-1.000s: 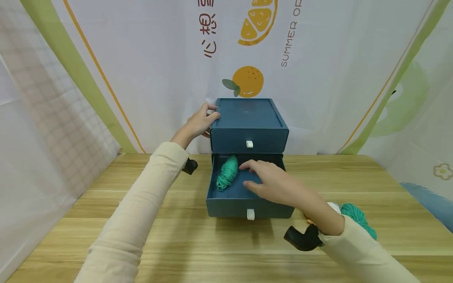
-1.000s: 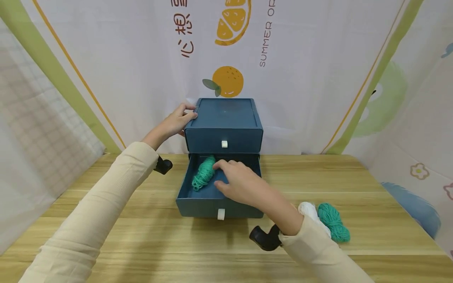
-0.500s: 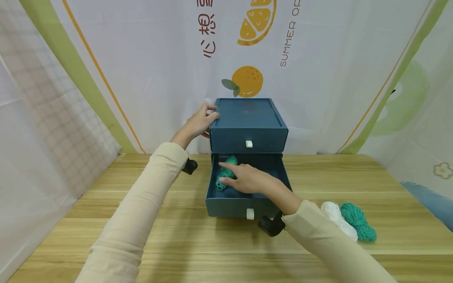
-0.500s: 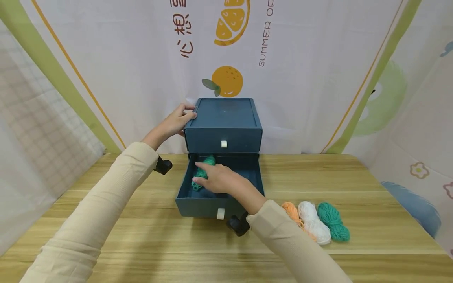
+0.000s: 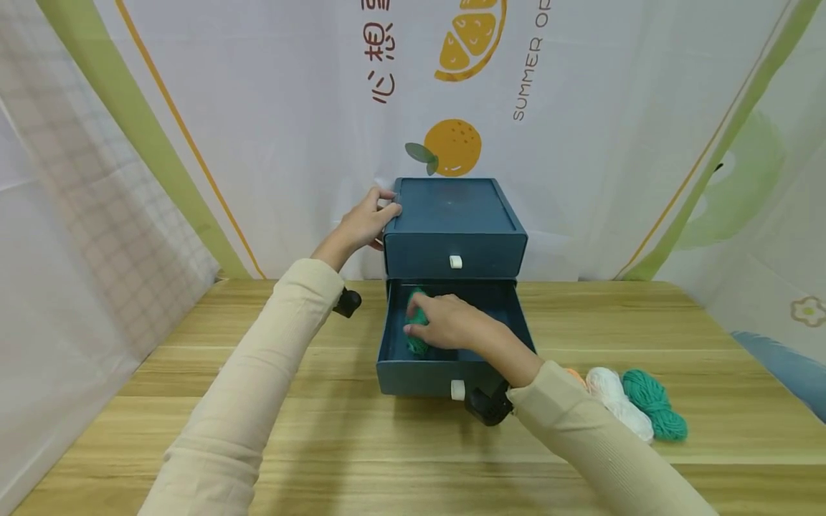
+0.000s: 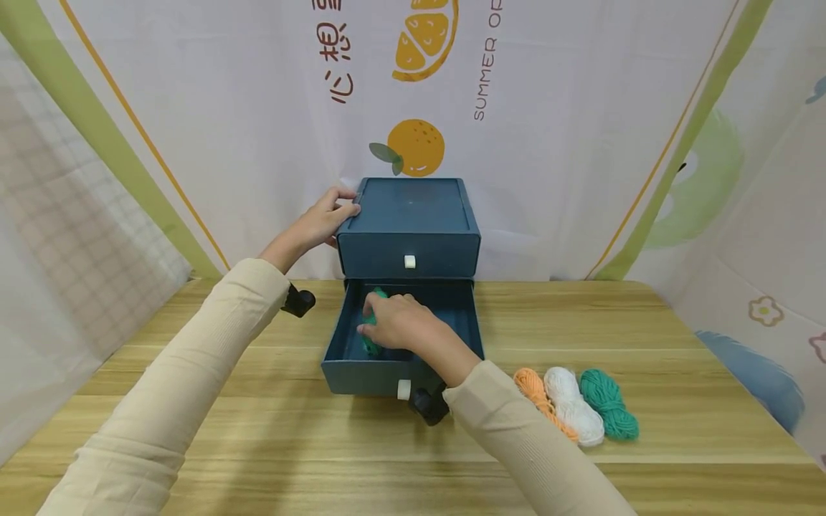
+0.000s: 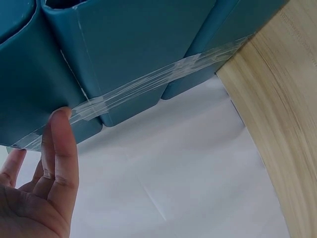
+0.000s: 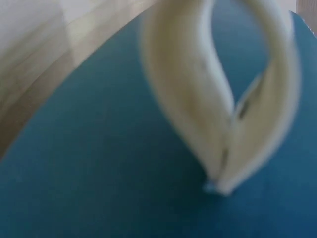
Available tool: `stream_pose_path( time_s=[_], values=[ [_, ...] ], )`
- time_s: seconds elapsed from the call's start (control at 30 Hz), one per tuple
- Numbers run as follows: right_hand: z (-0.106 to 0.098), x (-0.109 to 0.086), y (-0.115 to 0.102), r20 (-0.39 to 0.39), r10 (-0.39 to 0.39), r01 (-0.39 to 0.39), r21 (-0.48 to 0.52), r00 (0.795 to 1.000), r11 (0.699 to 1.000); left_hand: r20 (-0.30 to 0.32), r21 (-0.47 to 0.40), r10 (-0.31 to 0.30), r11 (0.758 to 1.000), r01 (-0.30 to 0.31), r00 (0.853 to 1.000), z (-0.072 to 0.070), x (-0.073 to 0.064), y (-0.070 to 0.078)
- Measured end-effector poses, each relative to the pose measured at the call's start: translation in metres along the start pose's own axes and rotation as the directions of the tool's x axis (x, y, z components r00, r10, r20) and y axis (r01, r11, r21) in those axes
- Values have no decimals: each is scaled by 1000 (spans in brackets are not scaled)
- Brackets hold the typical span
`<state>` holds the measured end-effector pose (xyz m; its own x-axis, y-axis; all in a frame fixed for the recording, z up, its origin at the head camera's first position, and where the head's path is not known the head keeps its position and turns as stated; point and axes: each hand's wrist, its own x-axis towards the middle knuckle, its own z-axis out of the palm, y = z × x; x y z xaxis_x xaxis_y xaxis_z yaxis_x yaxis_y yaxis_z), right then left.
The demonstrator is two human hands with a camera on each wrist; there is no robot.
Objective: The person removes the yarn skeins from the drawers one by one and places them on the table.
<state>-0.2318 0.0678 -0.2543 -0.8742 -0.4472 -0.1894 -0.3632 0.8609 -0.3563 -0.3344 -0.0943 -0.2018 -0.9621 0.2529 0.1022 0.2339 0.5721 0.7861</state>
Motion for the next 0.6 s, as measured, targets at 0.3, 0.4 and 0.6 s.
stream_pose_path(
  time_s=[0.3,0.4,0.6],
  values=[
    [0,0,-4,-13,46,-46,3,999,999,-2,-5,-1,1000,1,1000,-1,1,1],
    [0,0,-3,-30,37,-36,20,999,999,-3,-2,-3,1000,3,1000,-1,1,1],
    [-3,-8,4,-118,-27,34,62,993,997,-2,-4,3,1000,-3,1000,-1,1,-2]
  ],
)
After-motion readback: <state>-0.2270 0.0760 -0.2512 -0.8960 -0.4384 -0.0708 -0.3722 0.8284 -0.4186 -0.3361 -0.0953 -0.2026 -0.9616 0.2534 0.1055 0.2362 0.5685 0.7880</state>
